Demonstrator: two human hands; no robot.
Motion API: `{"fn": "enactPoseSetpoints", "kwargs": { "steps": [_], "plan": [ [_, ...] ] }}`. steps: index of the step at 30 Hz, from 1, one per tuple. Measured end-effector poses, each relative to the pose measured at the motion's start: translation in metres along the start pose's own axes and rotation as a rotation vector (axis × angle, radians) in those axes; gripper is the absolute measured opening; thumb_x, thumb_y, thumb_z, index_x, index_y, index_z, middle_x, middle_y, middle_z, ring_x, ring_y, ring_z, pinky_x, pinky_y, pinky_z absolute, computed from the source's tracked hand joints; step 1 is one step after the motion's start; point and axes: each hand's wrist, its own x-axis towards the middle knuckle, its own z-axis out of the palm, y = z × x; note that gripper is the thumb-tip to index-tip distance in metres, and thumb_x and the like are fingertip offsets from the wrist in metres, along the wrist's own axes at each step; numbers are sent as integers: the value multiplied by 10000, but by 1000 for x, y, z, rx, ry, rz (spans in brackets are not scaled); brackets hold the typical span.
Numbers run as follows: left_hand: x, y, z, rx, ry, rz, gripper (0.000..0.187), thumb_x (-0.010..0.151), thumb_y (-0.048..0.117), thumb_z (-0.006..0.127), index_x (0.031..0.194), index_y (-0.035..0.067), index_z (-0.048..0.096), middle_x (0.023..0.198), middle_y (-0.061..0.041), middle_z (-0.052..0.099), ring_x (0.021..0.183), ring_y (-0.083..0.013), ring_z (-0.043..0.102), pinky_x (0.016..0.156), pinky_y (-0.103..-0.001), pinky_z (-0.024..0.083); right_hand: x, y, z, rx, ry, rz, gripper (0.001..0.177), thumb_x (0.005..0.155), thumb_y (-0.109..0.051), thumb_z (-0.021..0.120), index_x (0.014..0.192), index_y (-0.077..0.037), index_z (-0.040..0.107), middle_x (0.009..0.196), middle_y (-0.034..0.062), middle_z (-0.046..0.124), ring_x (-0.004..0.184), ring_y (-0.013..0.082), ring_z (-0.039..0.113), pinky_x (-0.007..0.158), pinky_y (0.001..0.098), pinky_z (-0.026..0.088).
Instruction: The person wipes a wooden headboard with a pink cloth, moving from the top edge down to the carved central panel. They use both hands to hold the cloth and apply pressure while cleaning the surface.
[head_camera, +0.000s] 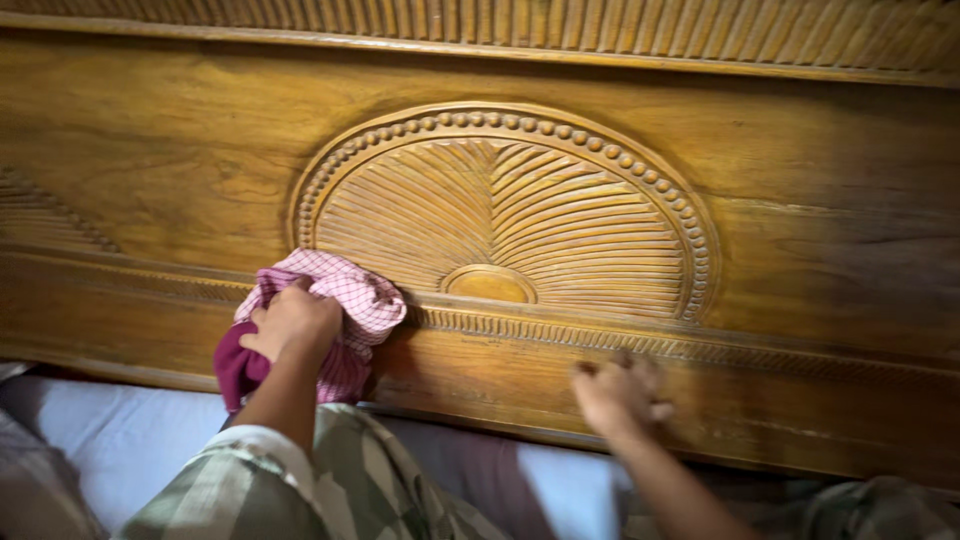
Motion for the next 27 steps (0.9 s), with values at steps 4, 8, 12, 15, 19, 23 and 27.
{"fn": "enactPoseSetpoints", "kwargs": {
  "steps": [4, 8, 12, 15, 19, 23, 27],
  "plan": [
    [-5, 3, -3, 3, -4, -9, 482, 929, 347, 565, 1407, 368, 624, 1456, -43, 604, 1441, -276, 409, 1131, -585, 279, -59, -78, -37, -20, -251, -159, 639, 873, -633, 637, 1374, -237, 627, 1651, 157, 284, 1547, 399, 160, 1162, 695, 187],
    [-3, 3, -6, 12, -26, -17, 524, 897, 360, 585, 1422, 379, 586, 1466, -27, 575, 1427, -262, 399, 1131, -567, 271, -79, -118, -63, -101, -351, -393, 510, 907, -586, 553, 1273, -290, 750, 1386, 93, 741, 1284, 308, 670, 1133, 470, 480],
    [-1, 3, -5, 15, -27, -24, 508, 910, 352, 573, 1416, 388, 600, 1470, -10, 585, 1432, -256, 410, 1141, -567, 277, -72, -127, -39, 7, -248, -859, 399, 946, -438, 577, 1251, -235, 737, 1331, 51, 727, 1233, 263, 672, 1110, 388, 487],
    [-5, 2, -8, 1, -20, -15, 534, 888, 350, 587, 1420, 397, 585, 1474, -9, 568, 1425, -262, 406, 1136, -578, 270, -53, -111, -17, 170, -196, -1283, 379, 944, -308, 609, 1276, -142, 685, 1416, 56, 621, 1300, 271, 584, 1105, 415, 441],
    [-7, -3, -7, 1, -7, 21, 550, 880, 350, 592, 1430, 375, 584, 1470, -31, 572, 1419, -278, 415, 1128, -584, 276, -39, -96, -4, 273, -232, -1348, 359, 919, -231, 642, 1260, -140, 708, 1436, 41, 621, 1323, 247, 577, 1105, 391, 435],
    [-4, -5, -4, -34, 27, 55, 563, 860, 336, 590, 1422, 366, 584, 1461, -36, 577, 1417, -276, 424, 1139, -594, 261, -36, -94, -7, 292, -296, -1232, 335, 915, -198, 635, 1235, -153, 721, 1429, 13, 633, 1305, 218, 597, 1097, 365, 446],
    [17, -28, -1, -34, 79, 53, 579, 865, 342, 589, 1444, 363, 596, 1396, -137, 636, 1352, -335, 522, 1130, -598, 293, -35, -93, -5, 383, -254, -1258, 286, 927, -145, 613, 1180, -114, 743, 1366, 29, 685, 1269, 216, 640, 1076, 349, 485]
  ]
}}
